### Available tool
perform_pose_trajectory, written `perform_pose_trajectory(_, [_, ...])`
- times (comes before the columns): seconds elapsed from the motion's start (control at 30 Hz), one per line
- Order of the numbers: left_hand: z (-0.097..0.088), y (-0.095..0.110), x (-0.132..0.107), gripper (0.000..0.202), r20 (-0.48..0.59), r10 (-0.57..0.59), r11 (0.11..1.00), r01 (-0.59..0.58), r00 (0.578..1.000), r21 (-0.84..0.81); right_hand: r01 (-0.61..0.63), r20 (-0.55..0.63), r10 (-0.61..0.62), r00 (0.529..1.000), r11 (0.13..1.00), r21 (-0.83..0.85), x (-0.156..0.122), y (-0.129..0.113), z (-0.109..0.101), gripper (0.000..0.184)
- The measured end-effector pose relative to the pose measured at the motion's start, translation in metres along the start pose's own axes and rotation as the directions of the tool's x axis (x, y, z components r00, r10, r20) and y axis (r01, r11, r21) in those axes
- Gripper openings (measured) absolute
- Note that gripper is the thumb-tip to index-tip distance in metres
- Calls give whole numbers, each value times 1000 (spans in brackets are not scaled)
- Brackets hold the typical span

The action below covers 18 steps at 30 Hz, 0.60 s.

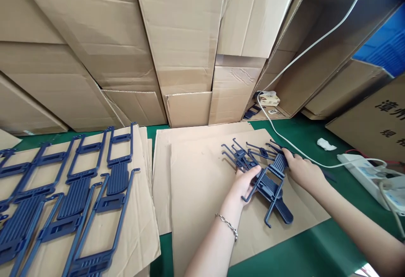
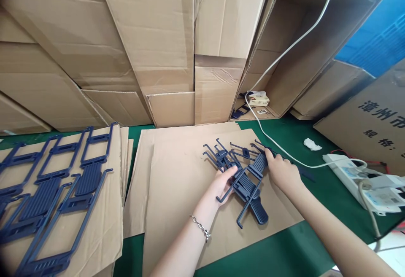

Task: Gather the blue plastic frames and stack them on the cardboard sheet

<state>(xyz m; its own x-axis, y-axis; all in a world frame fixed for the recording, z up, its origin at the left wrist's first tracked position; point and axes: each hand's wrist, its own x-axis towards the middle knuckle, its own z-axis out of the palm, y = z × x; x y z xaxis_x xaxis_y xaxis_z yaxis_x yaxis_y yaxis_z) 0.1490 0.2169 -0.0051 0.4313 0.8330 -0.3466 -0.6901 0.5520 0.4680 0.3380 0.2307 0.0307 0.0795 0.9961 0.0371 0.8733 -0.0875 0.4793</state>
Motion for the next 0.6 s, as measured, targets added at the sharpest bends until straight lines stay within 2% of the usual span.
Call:
perform_pose_trajectory(0.1, [5,-7,-3,54,79,-38,999,35,996,37,-68,-68,76,995,992,107,-6,-11,-10,57])
perform_pose_trajectory(0.2, [9,-14,-5,62,136,-100,993,91,986,69,-58,-72,79,994,965,255,-12,-26,-26,62])
perform_pose_trajectory(0.3, [10,-15,-4,60,111,-64,998,64,992,3,-7,-17,16,1000,899,439,-12,-44,-39,65])
perform_pose_trajectory(0.37, [9,-12,-2,57,59,-19,997,23,998,-71,32,2,-40,999,822,569,-6,-55,-43,67])
perform_pose_trajectory(0.43, [7,-6,0,50,5,9,992,-9,1000,-128,82,-14,-105,994,685,723,3,-64,-42,65])
perform_pose_trajectory(0.53, [4,3,3,40,-82,-6,983,-9,997,-185,172,-98,-206,974,378,910,15,-77,-35,58])
perform_pose_trajectory(0.6, [3,7,4,40,-115,-32,979,8,993,-203,195,-153,-198,968,213,957,17,-84,-30,52])
